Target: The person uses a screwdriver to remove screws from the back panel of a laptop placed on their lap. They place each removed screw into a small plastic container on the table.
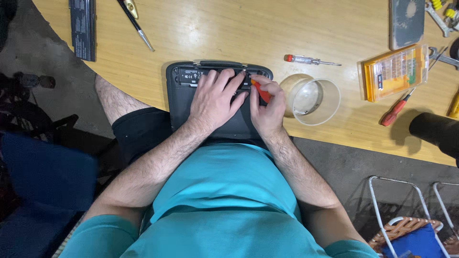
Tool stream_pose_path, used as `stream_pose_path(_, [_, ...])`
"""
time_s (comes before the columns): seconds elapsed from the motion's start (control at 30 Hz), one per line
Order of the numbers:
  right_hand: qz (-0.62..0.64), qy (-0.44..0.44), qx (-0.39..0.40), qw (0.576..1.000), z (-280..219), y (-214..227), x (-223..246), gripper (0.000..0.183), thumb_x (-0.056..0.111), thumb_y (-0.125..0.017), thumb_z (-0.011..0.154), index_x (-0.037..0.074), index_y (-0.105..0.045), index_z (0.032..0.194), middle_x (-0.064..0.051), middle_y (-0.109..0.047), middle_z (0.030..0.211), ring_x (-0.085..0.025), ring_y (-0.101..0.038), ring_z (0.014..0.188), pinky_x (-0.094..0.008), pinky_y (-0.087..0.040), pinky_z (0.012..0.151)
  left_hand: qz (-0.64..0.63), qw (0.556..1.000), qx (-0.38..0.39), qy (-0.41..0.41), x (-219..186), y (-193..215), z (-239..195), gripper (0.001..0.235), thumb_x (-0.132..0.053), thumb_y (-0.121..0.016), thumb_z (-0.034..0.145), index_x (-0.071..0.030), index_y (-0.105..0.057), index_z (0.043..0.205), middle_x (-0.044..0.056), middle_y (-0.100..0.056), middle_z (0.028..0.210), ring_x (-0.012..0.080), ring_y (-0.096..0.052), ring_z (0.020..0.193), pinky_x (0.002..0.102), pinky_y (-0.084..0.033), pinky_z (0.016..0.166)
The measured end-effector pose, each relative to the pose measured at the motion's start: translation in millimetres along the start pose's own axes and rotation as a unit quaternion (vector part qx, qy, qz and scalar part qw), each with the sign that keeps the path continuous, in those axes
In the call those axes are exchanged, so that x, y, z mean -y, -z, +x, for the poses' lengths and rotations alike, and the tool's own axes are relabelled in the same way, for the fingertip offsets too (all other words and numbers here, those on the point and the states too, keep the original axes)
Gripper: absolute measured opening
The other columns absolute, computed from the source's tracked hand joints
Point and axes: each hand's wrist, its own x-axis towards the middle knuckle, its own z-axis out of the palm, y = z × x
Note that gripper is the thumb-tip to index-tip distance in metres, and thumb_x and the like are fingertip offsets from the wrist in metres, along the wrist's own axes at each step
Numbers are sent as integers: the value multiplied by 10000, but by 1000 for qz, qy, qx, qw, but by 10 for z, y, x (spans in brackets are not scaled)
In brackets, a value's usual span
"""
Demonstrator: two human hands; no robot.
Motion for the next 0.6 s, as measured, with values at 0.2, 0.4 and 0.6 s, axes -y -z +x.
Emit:
stream_pose_path(0.2, [-16, -17, 9, 1000, 12, 18, 36, 273, -107, -682, 955, 27, -458, 1033, -161, -729, 1117, -372, -732, 1047, -439, -570, 865, 29, 999, -12, -6, -2, -52, -16, 439, -386, -691, 956, -136, -636, 1313, 67, -541, 1136, 255, -539, 888, 405, -453, 722])
stream_pose_path(0.4, [-64, -21, 49, 997, 134, 82, 174, 247, -110, -665, 957, 9, -477, 1064, -184, -722, 1129, -383, -729, 1060, -445, -580, 867, 44, 999, -19, -10, -12, -73, -20, 443, -411, -671, 960, -130, -641, 1302, 75, -547, 1118, 259, -534, 859, 406, -450, 707])
stream_pose_path(0.6, [-273, 4, 148, 951, 307, 217, 255, 173, 25, -754, 961, 73, -616, 1053, -114, -729, 917, -315, -764, 853, -408, -626, 732, 59, 997, -41, -12, -26, -73, -21, 428, -426, -643, 964, -140, -652, 1282, 77, -567, 1105, 265, -531, 842, 410, -448, 702])
